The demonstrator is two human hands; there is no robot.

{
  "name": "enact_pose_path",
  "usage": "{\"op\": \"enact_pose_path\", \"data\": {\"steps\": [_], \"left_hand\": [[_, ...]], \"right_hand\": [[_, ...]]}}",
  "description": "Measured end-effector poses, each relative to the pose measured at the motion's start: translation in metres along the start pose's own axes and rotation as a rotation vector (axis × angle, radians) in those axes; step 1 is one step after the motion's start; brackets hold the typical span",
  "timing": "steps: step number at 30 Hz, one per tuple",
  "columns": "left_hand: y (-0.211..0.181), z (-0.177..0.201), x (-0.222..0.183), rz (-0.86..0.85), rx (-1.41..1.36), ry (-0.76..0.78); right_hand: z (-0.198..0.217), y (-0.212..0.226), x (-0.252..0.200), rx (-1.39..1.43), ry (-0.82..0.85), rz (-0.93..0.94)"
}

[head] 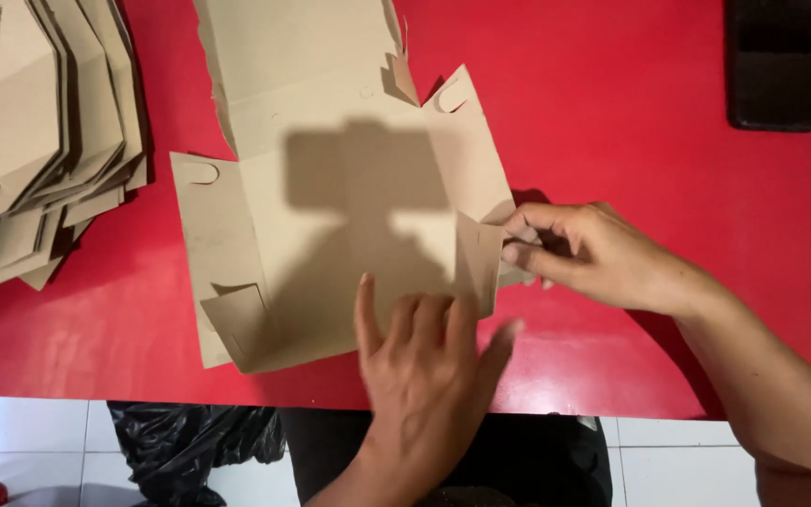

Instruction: Folding and assembling cardboard boxes from flat templates by folding edges and tucking in tabs.

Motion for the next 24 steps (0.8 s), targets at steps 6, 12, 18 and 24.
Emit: {"op": "enact_pose_path", "data": {"steps": [6,12,18,24], "left_hand": [[0.005,-0.026,0.004,0.067,0.082,-0.075],[0.012,-0.027,-0.004,0.109,0.043,-0.017],[0.016,-0.026,-0.015,0.098,0.077,0.004],[0.019,-0.021,-0.024,0.122,0.138,-0.008]], "right_hand": [[-0.007,0.006,-0.006,0.032,0.034,0.000],[-0.011,0.004,-0.004,-0.156,0.215,-0.082],[-0.026,-0.008,0.003,0.182,0.221,0.047],[-0.042,-0.009,0.004,0.580,0.209,-0.026]]}}
Point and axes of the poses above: each hand's wrist, its own x-axis towards the middle knuckle, its own z-axis out of the back of the hand, y = z × x, the point moved 4 cm from there along x, towards the middle knuckle, and after that the axes turned 1 degree about y, right-handed, at the moved point
